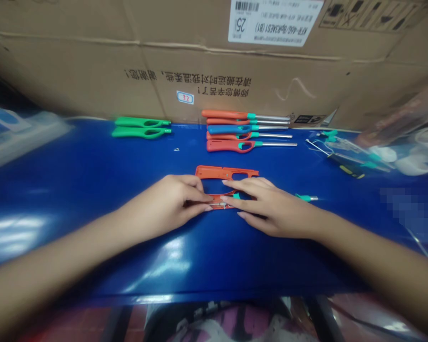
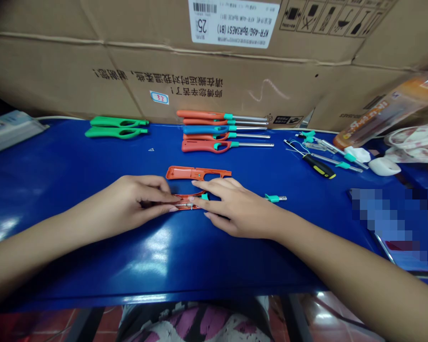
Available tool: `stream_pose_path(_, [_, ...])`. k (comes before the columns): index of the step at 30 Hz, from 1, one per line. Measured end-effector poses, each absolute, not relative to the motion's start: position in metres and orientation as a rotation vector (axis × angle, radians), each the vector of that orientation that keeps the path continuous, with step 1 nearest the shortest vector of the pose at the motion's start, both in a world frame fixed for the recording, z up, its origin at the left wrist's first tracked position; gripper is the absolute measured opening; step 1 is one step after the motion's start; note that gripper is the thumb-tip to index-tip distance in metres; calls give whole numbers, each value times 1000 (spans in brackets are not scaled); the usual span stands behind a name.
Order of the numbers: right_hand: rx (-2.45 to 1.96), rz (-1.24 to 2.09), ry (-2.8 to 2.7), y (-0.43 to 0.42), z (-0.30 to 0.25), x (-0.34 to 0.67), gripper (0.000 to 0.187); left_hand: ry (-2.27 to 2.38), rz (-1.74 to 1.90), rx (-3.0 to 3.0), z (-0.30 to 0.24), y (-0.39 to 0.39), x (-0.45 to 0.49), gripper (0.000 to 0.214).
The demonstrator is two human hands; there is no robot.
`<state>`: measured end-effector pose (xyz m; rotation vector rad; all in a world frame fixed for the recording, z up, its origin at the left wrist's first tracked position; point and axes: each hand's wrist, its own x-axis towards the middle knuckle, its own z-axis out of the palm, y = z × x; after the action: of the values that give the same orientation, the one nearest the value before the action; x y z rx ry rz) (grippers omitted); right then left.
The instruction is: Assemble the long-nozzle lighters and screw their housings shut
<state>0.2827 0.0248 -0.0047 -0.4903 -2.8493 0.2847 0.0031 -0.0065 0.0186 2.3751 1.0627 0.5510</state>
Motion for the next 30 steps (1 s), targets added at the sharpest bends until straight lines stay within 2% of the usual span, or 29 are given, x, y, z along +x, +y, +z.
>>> stream_pose_path(6, [-491, 310, -2850, 25, -7, 284, 50, 1059, 525, 2419, 21, -8, 4, 21])
stream_pose_path(12, [-571, 438, -2771, 26, -8, 285, 46, 1072, 554, 2368, 20, -6, 5, 18])
stream_pose_path(30, [-372, 269, -2790, 30, -12, 285, 48, 1166, 613, 2310, 15, -10, 11, 17])
